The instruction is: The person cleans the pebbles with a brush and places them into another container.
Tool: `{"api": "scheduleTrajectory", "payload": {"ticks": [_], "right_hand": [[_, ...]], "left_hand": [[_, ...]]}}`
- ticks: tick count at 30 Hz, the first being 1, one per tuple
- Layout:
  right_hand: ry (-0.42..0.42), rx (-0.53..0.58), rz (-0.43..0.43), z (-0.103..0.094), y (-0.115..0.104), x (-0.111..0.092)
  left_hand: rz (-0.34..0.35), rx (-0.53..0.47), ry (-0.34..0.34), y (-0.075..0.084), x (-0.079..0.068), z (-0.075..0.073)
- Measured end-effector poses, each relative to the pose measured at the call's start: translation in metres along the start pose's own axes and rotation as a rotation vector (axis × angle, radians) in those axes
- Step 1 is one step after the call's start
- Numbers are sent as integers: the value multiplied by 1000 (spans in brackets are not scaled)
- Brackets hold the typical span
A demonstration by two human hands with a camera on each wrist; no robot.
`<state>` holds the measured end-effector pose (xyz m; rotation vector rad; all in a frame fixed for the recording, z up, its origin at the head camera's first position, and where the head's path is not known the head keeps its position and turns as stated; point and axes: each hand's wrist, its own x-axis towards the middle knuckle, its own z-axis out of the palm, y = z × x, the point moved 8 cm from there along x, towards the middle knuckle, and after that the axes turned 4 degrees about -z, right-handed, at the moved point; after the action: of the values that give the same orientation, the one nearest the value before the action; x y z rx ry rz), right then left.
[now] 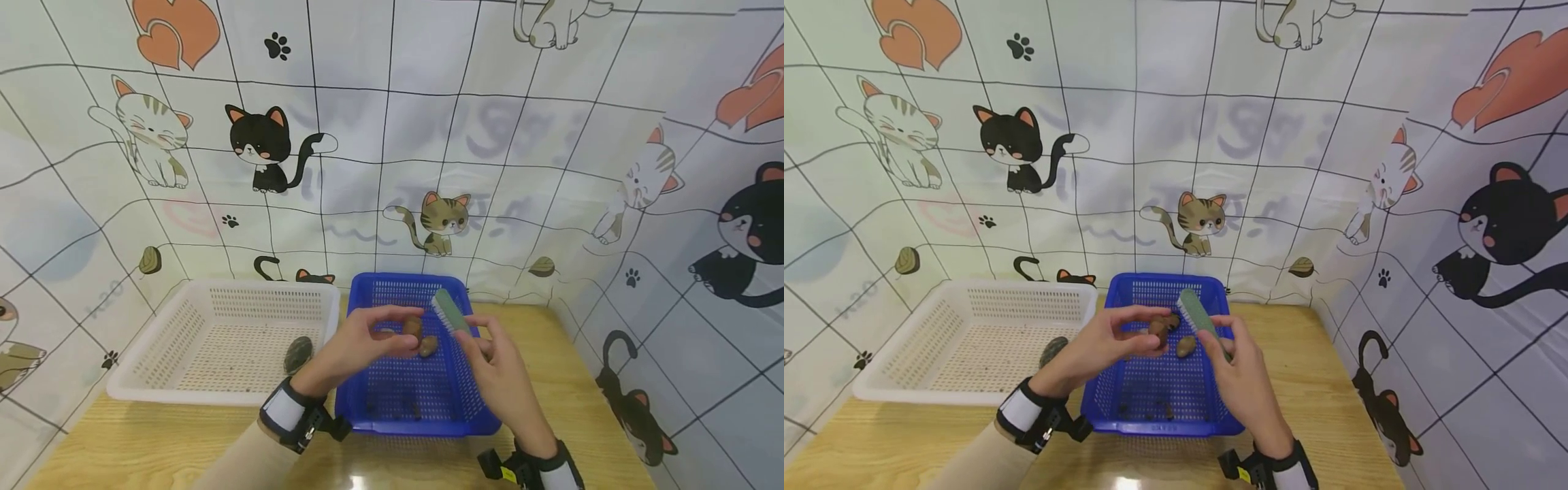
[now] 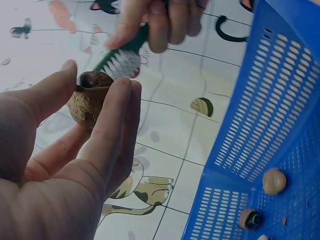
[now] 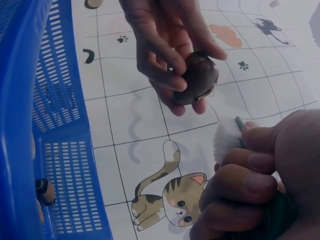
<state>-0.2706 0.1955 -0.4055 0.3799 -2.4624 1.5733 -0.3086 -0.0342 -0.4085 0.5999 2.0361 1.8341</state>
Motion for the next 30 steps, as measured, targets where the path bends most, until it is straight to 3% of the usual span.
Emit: {"api": "scheduleTrajectory", "payload": {"ticks": [7, 16, 25, 30], "right_hand": [[-42, 20, -13, 7, -3, -2], [-33, 99, -227, 18, -23, -9], [-32, 164, -390, 30, -40, -16], [16, 115, -514, 33, -47, -21]], "left_hand": [[-19, -101, -35, -6, -8, -1], [136, -354, -87, -4, -16, 1], [192, -394, -99, -3, -21, 0], [197, -394, -78, -2, -22, 0]]}}
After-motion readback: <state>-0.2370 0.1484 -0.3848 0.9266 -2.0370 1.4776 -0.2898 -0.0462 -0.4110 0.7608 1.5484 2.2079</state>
